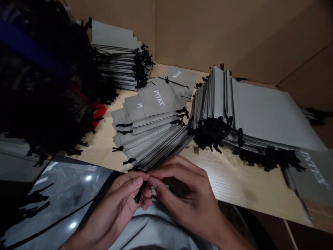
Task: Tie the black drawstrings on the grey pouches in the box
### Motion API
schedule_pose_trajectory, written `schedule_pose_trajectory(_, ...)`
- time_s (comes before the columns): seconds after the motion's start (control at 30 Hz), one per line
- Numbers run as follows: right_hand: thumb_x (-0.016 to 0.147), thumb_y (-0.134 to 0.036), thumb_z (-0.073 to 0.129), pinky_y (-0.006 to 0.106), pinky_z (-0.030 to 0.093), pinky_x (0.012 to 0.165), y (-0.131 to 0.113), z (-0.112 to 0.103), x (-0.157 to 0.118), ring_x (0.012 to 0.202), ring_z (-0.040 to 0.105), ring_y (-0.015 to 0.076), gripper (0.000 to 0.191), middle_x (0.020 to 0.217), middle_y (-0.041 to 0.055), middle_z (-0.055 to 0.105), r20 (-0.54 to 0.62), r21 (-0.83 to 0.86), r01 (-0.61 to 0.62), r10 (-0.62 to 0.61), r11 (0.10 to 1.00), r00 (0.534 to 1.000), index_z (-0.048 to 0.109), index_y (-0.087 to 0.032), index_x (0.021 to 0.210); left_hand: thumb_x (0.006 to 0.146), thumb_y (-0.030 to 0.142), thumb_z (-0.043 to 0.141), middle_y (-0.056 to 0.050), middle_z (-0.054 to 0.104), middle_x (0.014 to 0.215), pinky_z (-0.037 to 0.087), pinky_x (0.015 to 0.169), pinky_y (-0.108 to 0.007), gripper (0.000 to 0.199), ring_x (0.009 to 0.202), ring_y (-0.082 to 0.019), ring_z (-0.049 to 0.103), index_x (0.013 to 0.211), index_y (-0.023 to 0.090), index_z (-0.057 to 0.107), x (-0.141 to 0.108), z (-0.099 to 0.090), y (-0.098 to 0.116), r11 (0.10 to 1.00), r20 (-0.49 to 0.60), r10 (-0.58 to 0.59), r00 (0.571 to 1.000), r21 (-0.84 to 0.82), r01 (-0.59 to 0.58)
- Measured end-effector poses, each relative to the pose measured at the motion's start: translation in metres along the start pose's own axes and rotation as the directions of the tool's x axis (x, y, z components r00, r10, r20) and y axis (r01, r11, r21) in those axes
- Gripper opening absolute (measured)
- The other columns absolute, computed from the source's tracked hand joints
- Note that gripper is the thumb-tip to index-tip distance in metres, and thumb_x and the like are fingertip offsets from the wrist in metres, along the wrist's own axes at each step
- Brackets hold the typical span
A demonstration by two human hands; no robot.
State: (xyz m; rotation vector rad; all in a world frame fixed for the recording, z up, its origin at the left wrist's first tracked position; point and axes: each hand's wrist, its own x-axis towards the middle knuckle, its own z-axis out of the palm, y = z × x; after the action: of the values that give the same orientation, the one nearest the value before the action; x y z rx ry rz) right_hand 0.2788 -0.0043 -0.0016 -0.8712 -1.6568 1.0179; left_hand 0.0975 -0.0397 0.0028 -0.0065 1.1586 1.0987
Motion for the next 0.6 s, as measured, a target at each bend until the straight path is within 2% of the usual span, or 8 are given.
schedule_pose_trajectory(0.6, 0.098, -0.019, 0.082, 0.027, 0.058, 0.073, 0.0001, -0.0044, 0.0004, 0.082, 0.073, 0.0124, 0.008, 0.091, -0.0004, 0.08, 0.021, 0.05, -0.073, 0.072, 0.996, 0.997, 0.086, -0.025, 0.103, 0.06, 0.031, 0.112, -0.001, 0.082, 0.074, 0.064, 0.059, -0.019, 0.03, 0.068, -0.015, 0.077, 0.078, 0.023, 0.088, 0.0033, -0.0069, -0.0016, 0.999, 0.158, 0.027, 0.987, 0.039, -0.034)
